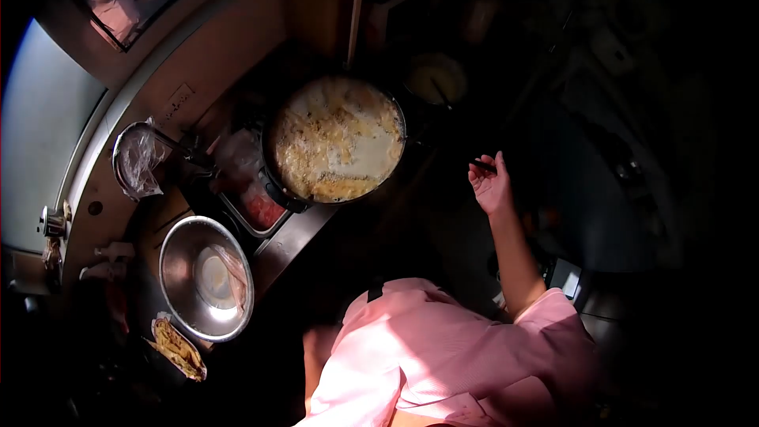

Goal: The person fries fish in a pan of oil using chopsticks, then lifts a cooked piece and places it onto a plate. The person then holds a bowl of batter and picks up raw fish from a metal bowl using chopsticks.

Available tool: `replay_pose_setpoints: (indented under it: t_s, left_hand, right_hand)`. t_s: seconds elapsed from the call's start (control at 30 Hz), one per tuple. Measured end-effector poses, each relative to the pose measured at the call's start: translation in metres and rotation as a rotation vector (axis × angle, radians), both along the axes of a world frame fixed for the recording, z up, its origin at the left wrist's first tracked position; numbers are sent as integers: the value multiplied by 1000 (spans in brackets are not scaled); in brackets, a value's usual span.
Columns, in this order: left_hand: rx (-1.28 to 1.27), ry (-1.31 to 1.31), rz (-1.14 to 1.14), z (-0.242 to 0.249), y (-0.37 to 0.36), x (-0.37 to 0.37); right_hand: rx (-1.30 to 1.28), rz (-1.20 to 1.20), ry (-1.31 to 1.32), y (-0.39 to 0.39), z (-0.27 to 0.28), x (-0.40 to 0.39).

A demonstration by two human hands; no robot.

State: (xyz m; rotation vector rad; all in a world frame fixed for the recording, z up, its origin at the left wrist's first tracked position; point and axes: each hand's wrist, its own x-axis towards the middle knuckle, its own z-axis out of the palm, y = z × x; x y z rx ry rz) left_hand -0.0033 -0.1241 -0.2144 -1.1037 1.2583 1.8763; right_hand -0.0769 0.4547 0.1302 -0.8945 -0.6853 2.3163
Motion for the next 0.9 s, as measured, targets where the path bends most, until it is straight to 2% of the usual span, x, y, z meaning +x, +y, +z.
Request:
replay_pose_setpoints:
  t_s: [0.1,0.2,0.23,0.27,0.33,0.43,0.53,0.67,0.8,0.9]
  left_hand:
    - [-28,-5,39,19,47,-15]
    - [-112,-58,169,50,114,-4]
    - [-162,-93,214,65,140,2]
    - [-199,-242,299,87,168,5]
    - [-213,-304,65,107,205,14]
    - [-244,-175,160,138,246,22]
    - [-269,-177,254,155,270,24]
    - [-204,-151,264,124,272,31]
    - [-215,-122,268,120,279,27]
    - [-237,-143,285,128,287,27]
  right_hand:
    - [-10,-25,57,71,-4,-9]
    - [-52,88,32,114,-17,-41]
    - [-83,167,13,119,-17,-54]
    - [-110,228,-5,123,-18,-64]
    - [-134,294,-36,129,-20,-83]
    - [-157,394,-52,138,-24,-111]
    - [-159,453,-78,136,-22,-126]
    - [-89,516,-46,134,-18,-134]
    - [105,714,-59,111,-10,-139]
    - [307,964,-49,83,-9,-147]
